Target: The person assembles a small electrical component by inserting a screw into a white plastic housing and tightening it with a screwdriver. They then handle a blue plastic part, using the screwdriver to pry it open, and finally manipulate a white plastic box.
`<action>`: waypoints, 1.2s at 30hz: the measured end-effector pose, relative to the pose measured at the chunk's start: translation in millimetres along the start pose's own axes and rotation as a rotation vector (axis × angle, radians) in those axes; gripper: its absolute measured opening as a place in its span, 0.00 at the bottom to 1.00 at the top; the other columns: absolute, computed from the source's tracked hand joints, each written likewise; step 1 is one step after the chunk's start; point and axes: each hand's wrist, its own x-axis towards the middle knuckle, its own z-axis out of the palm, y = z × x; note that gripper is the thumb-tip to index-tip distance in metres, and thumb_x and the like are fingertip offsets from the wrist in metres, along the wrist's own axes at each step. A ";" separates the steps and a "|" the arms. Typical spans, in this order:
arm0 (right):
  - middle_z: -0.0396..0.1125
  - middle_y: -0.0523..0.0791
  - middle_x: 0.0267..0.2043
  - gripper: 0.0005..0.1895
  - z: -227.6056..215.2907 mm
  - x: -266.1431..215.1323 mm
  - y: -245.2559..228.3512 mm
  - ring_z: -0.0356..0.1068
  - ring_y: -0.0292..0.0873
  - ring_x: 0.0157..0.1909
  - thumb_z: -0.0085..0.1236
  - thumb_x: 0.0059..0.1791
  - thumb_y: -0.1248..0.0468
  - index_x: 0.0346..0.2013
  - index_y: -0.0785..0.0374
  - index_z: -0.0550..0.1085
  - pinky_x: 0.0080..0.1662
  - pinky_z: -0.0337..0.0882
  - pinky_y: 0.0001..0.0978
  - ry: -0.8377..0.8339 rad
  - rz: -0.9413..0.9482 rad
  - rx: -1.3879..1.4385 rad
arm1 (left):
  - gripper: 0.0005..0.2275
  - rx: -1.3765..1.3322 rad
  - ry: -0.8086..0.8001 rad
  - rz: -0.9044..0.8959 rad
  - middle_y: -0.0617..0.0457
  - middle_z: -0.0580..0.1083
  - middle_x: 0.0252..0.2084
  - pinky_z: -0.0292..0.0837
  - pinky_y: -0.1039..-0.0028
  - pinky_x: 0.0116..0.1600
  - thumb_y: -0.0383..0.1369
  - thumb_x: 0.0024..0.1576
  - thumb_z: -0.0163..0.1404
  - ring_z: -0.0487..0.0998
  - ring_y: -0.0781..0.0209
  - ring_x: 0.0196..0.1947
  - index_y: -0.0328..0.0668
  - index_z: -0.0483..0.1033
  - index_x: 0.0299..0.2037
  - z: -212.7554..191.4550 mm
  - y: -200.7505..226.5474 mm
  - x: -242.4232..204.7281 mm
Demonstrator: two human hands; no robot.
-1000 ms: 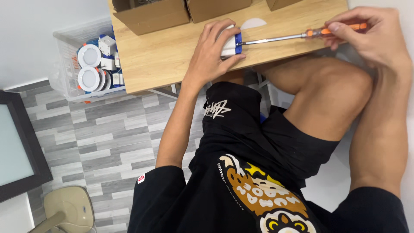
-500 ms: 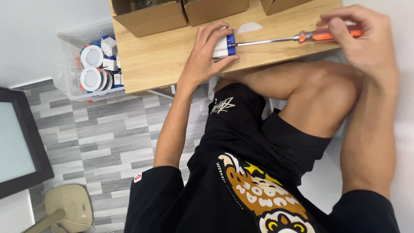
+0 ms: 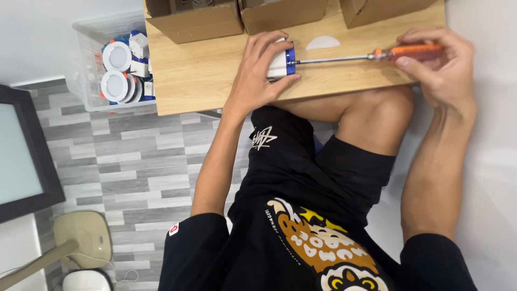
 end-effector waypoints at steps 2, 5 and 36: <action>0.73 0.58 0.63 0.13 -3.4 -3.1 1.9 0.75 0.50 0.65 0.61 0.68 0.66 0.62 0.75 0.76 0.65 0.77 0.36 -0.014 0.030 -0.101 | 0.22 0.008 -0.002 0.009 0.47 0.71 0.66 0.69 0.51 0.71 0.45 0.67 0.63 0.68 0.44 0.67 0.41 0.74 0.62 0.5 -2.9 1.5; 0.72 0.60 0.48 0.12 4.6 -8.3 -4.4 0.74 0.51 0.47 0.53 0.75 0.69 0.58 0.81 0.76 0.47 0.76 0.34 -0.003 0.116 -0.110 | 0.21 0.016 -0.023 0.018 0.47 0.71 0.66 0.68 0.51 0.72 0.45 0.67 0.63 0.68 0.44 0.66 0.40 0.74 0.62 0.4 -4.0 1.7; 0.68 0.59 0.60 0.20 -10.0 -25.7 48.0 0.77 0.56 0.60 0.69 0.52 0.74 0.55 0.68 0.71 0.68 0.83 0.45 0.069 0.104 0.093 | 0.11 0.014 0.117 -0.100 0.51 0.76 0.59 0.77 0.54 0.60 0.30 0.56 0.56 0.75 0.44 0.59 0.41 0.80 0.48 10.1 -4.8 15.9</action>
